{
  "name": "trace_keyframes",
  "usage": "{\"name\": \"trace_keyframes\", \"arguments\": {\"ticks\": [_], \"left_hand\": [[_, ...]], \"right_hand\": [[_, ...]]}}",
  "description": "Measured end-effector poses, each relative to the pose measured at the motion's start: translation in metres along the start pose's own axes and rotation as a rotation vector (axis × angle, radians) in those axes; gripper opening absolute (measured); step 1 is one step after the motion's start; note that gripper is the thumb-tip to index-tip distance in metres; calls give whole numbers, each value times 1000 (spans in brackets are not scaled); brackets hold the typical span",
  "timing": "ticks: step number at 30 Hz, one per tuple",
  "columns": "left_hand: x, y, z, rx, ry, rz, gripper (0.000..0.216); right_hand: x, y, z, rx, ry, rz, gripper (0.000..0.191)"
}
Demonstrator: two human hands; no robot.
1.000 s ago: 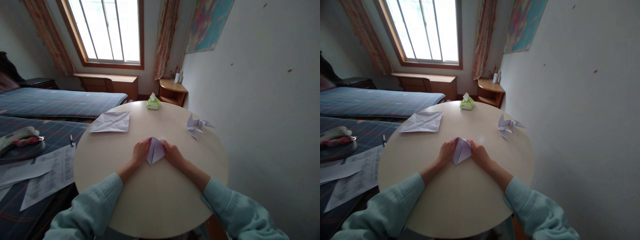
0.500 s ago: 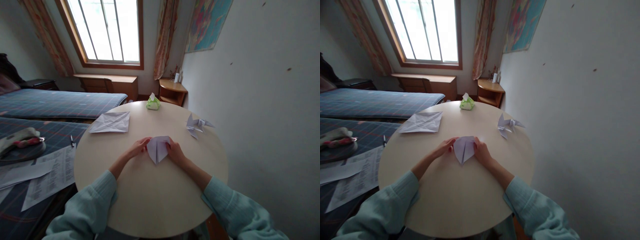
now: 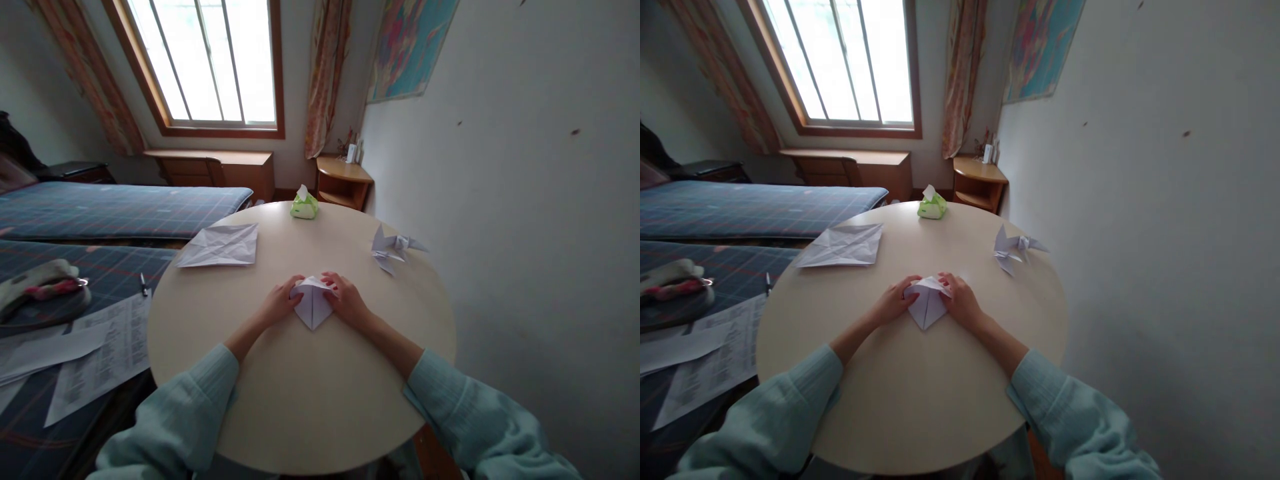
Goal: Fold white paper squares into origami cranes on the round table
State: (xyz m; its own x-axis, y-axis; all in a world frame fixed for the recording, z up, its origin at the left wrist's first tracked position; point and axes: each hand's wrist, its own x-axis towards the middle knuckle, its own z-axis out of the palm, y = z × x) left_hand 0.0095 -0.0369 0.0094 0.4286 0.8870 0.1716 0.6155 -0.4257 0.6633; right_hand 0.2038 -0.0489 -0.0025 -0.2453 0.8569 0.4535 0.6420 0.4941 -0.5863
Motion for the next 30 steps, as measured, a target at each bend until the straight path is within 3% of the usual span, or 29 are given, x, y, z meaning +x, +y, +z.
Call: {"name": "trace_keyframes", "arguments": {"ticks": [3,7,10,13,18,21,25,30], "left_hand": [[1,-1,-1,60,68,-18,43],[-4,10,-7,186,381,174,60],[-13,25,-9,195,549,331,36],[-18,35,-4,157,419,447,19],[-11,27,14,198,138,408,33],[-6,17,20,217,-2,398,28],[-3,10,22,213,-18,391,25],[-2,11,21,249,-31,350,28]], "right_hand": [[1,-2,-3,-90,60,-24,26],[3,-1,-3,-163,97,31,18],[3,1,-1,-199,131,79,17],[3,1,0,-200,157,95,16],[1,-1,-2,-176,155,85,22],[0,-1,-3,-149,106,70,25],[1,0,-4,-96,125,2,28],[4,0,-15,-50,183,-218,39]]}}
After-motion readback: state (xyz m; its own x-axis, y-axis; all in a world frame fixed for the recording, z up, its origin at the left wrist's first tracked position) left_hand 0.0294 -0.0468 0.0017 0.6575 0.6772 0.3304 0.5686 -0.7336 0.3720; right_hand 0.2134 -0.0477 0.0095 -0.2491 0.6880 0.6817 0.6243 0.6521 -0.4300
